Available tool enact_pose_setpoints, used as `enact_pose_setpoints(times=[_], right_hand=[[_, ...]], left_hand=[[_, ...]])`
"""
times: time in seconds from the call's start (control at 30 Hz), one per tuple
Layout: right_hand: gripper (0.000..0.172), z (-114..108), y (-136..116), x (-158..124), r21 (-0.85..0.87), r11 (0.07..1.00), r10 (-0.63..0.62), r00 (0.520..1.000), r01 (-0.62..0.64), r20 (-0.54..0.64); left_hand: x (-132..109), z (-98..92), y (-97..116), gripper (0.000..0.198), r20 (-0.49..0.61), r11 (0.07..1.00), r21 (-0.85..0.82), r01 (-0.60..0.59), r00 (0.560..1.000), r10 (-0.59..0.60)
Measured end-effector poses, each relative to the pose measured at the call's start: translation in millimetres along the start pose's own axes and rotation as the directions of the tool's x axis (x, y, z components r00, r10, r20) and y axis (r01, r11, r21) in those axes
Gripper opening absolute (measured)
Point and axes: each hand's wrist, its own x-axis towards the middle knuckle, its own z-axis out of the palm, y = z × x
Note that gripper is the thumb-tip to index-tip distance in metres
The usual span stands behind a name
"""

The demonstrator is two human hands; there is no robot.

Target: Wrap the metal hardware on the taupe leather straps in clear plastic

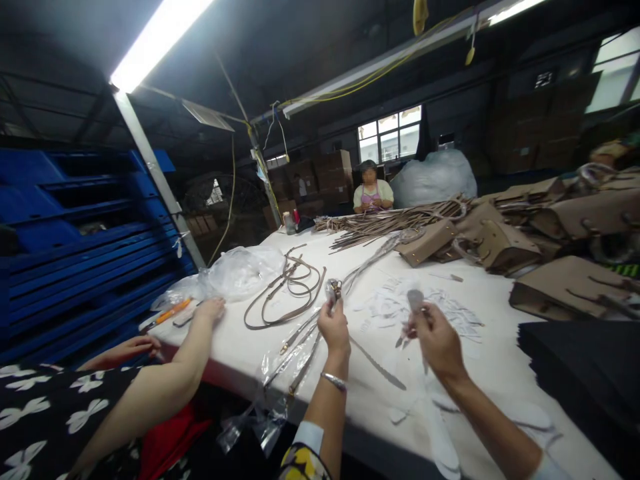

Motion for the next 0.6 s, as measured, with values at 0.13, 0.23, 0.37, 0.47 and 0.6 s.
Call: enact_pose_setpoints(times=[0.13, 0.23, 0.37, 0.47, 0.6], right_hand=[[0.038, -26.6, 9.4, 20.9, 0.162, 0.972, 0.186, 0.978, -0.169, -0.097], [0.04, -15.8, 11.2, 5.4, 0.201, 0.938, 0.254, 0.955, -0.282, 0.153], [0.044, 7.1, 17.3, -16.6, 0.185, 0.894, 0.304, 0.856, -0.408, 0.419], [0.048, 7.4, 23.3, -14.1, 0.142, 0.904, 0.322, 0.86, -0.404, 0.396], [0.038, -1.7, 21.3, -1.4, -0.006, 0.942, 0.321, 0.894, -0.337, 0.313]], left_hand=[[18.6, 14.8, -18.4, 0.043, 0.041, 0.994, 0.092, 0.051, 0.998, -0.055], [24.8, 31.6, -32.2, 0.037, 0.113, 0.986, 0.151, 0.07, 0.99, -0.087], [36.2, 50.5, -34.5, 0.031, 0.249, 0.979, 0.175, 0.103, 0.958, -0.145], [47.8, 50.3, -20.1, 0.035, 0.356, 0.97, 0.156, 0.184, 0.906, -0.229], [50.9, 24.2, 10.6, 0.044, 0.494, 0.919, 0.161, 0.359, 0.777, -0.39]])
